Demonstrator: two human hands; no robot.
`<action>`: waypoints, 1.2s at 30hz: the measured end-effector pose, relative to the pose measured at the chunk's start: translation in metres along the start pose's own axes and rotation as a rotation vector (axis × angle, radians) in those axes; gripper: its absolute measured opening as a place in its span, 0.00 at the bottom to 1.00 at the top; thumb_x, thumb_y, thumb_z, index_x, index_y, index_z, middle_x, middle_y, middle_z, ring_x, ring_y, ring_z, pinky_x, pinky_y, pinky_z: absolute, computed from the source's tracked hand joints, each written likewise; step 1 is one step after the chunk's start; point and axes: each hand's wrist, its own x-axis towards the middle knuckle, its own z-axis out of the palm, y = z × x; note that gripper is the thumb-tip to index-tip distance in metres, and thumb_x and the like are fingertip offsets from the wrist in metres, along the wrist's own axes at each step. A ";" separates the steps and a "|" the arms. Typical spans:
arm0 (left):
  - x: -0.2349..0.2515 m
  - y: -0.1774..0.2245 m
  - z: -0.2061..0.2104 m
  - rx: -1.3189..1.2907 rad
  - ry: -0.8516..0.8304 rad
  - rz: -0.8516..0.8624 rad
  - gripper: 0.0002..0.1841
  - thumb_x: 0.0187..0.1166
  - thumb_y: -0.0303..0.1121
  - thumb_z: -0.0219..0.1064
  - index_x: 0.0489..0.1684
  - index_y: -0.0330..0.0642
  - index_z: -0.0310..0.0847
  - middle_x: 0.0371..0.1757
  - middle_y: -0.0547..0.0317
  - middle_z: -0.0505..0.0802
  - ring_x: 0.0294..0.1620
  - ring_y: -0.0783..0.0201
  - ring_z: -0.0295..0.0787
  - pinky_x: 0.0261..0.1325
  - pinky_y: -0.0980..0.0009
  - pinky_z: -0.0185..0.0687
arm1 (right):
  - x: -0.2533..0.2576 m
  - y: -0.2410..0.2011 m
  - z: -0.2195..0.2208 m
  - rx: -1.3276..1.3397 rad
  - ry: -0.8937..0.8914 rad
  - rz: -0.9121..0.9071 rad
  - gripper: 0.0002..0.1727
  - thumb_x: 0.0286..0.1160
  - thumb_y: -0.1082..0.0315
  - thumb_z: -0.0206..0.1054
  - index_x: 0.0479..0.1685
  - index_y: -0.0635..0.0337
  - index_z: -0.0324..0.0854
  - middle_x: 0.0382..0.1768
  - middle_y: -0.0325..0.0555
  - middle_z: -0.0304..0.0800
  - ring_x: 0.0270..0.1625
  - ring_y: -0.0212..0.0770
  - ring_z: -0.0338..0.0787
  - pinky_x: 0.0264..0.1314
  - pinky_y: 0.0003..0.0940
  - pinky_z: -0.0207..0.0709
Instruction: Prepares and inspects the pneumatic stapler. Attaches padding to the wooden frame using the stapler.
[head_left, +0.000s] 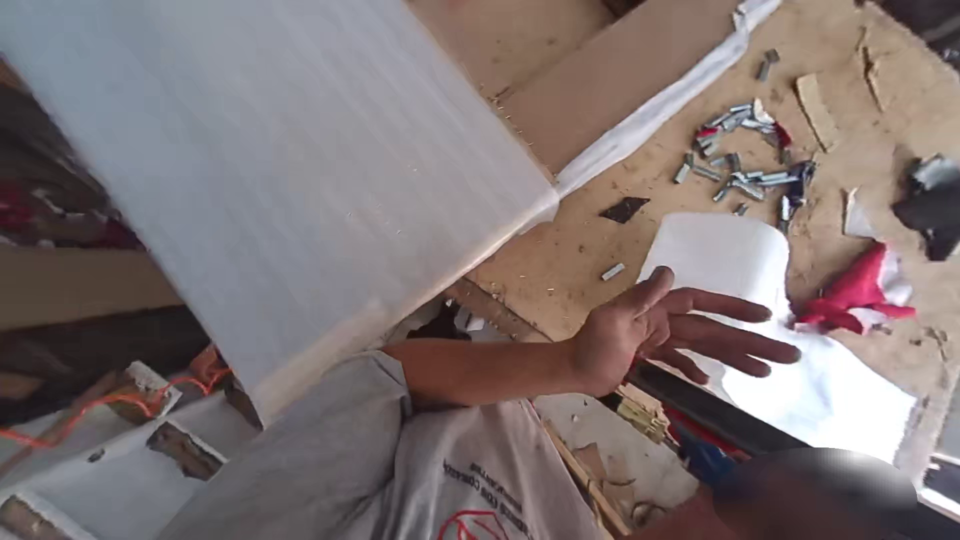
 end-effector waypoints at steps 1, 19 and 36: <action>-0.016 0.005 0.001 -0.001 0.038 0.043 0.51 0.83 0.63 0.12 0.80 0.28 0.66 0.69 0.38 0.89 0.62 0.50 0.91 0.52 0.58 0.88 | -0.001 0.003 0.005 0.078 -0.033 0.030 0.30 0.72 0.37 0.67 0.51 0.57 0.88 0.35 0.37 0.93 0.40 0.32 0.92 0.53 0.30 0.84; -0.218 0.060 -0.009 0.395 0.318 0.371 0.45 0.80 0.76 0.32 0.70 0.52 0.81 0.58 0.57 0.95 0.51 0.59 0.95 0.53 0.62 0.93 | -0.072 0.096 0.115 0.660 -0.309 0.115 0.21 0.76 0.46 0.67 0.52 0.50 0.92 0.31 0.33 0.95 0.38 0.30 0.93 0.51 0.34 0.87; -0.303 0.106 -0.071 0.111 0.260 0.203 0.38 0.85 0.68 0.36 0.54 0.50 0.89 0.38 0.61 0.96 0.36 0.66 0.94 0.41 0.68 0.92 | -0.103 0.078 0.202 0.357 -0.195 -0.184 0.17 0.71 0.46 0.71 0.39 0.51 0.85 0.29 0.38 0.88 0.32 0.38 0.88 0.36 0.35 0.83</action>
